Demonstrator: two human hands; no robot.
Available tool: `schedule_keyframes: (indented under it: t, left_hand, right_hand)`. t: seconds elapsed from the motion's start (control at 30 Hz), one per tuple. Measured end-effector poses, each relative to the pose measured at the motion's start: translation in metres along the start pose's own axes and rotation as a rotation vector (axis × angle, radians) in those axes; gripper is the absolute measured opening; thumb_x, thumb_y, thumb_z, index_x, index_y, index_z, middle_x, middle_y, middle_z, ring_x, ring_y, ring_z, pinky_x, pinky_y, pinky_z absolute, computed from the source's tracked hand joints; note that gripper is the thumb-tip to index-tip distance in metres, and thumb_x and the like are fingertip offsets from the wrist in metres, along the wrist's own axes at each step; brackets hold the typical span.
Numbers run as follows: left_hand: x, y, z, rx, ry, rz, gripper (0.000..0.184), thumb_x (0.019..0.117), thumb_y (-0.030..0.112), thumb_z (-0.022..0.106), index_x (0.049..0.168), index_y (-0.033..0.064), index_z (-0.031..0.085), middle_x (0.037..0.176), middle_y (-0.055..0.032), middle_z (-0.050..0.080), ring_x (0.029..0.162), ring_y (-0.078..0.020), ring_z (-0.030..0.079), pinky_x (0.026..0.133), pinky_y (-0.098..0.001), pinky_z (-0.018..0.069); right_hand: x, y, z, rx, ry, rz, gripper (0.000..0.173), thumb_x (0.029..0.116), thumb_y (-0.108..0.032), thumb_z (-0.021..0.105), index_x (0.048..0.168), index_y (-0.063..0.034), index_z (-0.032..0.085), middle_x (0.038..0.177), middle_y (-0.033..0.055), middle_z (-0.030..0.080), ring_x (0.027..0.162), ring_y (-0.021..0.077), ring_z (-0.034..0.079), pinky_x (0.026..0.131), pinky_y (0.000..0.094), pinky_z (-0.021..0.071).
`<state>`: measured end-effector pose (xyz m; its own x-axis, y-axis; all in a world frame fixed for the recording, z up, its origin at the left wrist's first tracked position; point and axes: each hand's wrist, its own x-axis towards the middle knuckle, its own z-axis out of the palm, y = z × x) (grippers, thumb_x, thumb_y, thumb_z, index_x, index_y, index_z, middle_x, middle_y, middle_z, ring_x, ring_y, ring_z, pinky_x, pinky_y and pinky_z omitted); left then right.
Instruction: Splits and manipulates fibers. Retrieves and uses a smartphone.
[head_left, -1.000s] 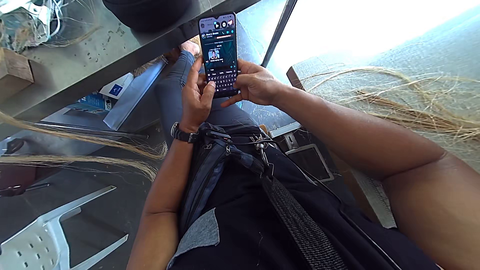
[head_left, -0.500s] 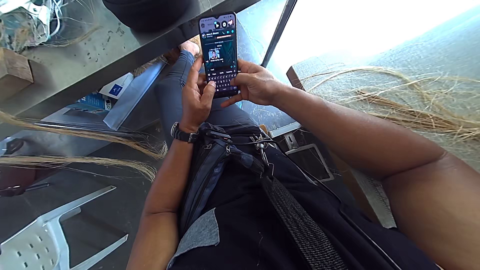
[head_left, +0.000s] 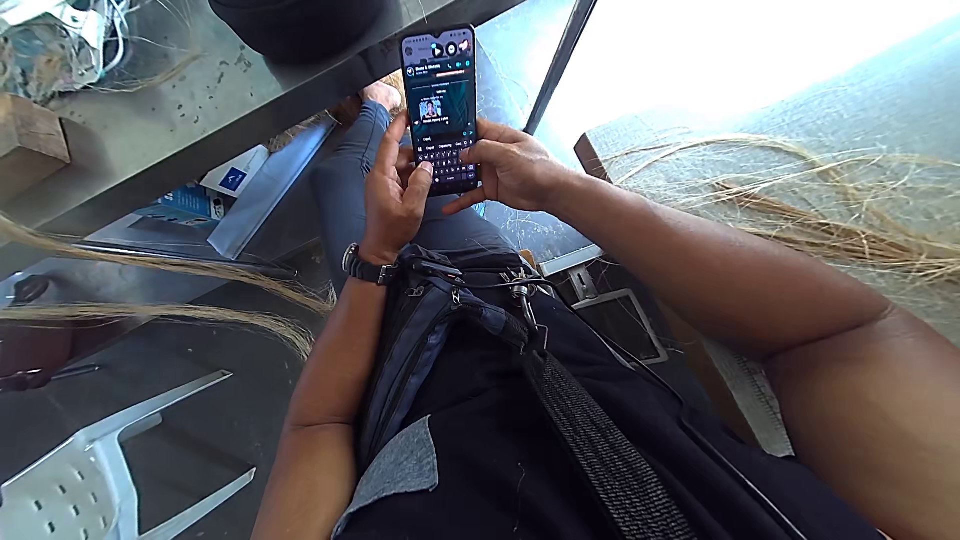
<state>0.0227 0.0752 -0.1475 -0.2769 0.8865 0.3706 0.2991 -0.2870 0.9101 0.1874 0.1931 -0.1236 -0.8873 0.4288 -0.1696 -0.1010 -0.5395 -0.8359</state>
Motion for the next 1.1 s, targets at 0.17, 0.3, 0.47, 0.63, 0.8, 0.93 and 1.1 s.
schedule_keyframes:
  t: [0.17,0.3,0.47,0.63,0.8,0.93,1.1]
  left_hand:
    - [0.0003,0.0009,0.0004,-0.007,-0.003,-0.006,0.060,0.0995,0.001,0.049,0.155,-0.0051,0.029,0.118,-0.0156,0.071,0.100,-0.0213,0.073,0.087,-0.0381,0.0629]
    - [0.0002,-0.0007,0.0004,-0.015,-0.005,0.003,0.060,0.0989,0.001,0.049,0.155,-0.0055,0.030,0.118,-0.0165,0.071,0.100,-0.0223,0.073,0.087,-0.0391,0.0630]
    - [0.0001,0.0003,0.0002,0.010,-0.037,0.028,0.061,0.0980,0.003,0.051,0.155,-0.0061,0.031,0.117,-0.0146,0.071,0.097,-0.0207,0.073,0.085,-0.0376,0.0632]
    - [-0.0006,0.0007,0.0002,0.023,-0.060,0.054,0.061,0.0971,0.003,0.051,0.154,-0.0067,0.032,0.120,-0.0147,0.071,0.097,-0.0201,0.073,0.083,-0.0368,0.0633]
    - [-0.0009,-0.0007,0.0000,0.028,-0.050,0.037,0.060,0.0975,0.003,0.051,0.154,-0.0058,0.033,0.119,-0.0144,0.071,0.095,-0.0196,0.073,0.083,-0.0368,0.0630]
    - [-0.0007,-0.0008,0.0002,0.038,-0.039,0.015,0.060,0.0983,0.004,0.051,0.155,-0.0054,0.032,0.119,-0.0138,0.071,0.097,-0.0192,0.073,0.085,-0.0366,0.0625]
    - [-0.0005,-0.0017,0.0002,0.019,-0.032,0.000,0.060,0.0985,0.005,0.051,0.154,-0.0057,0.032,0.119,-0.0145,0.071,0.101,-0.0210,0.073,0.088,-0.0388,0.0625]
  right_hand:
    - [-0.0001,0.0002,-0.0001,-0.003,-0.003,-0.001,0.033,0.1071,-0.003,0.034,0.137,-0.0068,0.045,0.127,0.0205,0.064,0.109,0.0390,0.070,0.079,0.0615,0.0620]
    - [-0.0005,-0.0003,0.0003,-0.012,0.005,0.000,0.033,0.1062,-0.002,0.036,0.137,-0.0070,0.045,0.125,0.0202,0.064,0.108,0.0385,0.070,0.078,0.0605,0.0626]
    - [-0.0004,-0.0003,-0.0023,-0.061,0.060,-0.017,0.028,0.1083,-0.010,0.048,0.136,-0.0072,0.047,0.120,0.0188,0.067,0.100,0.0359,0.073,0.070,0.0544,0.0649]
    - [0.0007,-0.0001,-0.0034,-0.094,0.109,-0.012,0.028,0.1075,-0.013,0.053,0.135,-0.0075,0.050,0.117,0.0177,0.070,0.095,0.0348,0.075,0.064,0.0519,0.0653]
    - [0.0006,-0.0011,-0.0026,-0.089,0.100,-0.007,0.029,0.1070,-0.014,0.055,0.135,-0.0075,0.050,0.117,0.0176,0.069,0.096,0.0347,0.074,0.066,0.0527,0.0652]
    - [0.0007,0.0000,-0.0033,-0.094,0.082,-0.006,0.033,0.1029,-0.002,0.055,0.135,-0.0059,0.047,0.119,0.0184,0.067,0.098,0.0355,0.073,0.067,0.0537,0.0650]
    - [0.0008,0.0015,-0.0033,-0.122,0.048,-0.010,0.045,0.0962,0.011,0.053,0.136,-0.0063,0.043,0.121,0.0181,0.066,0.101,0.0348,0.073,0.068,0.0537,0.0651]
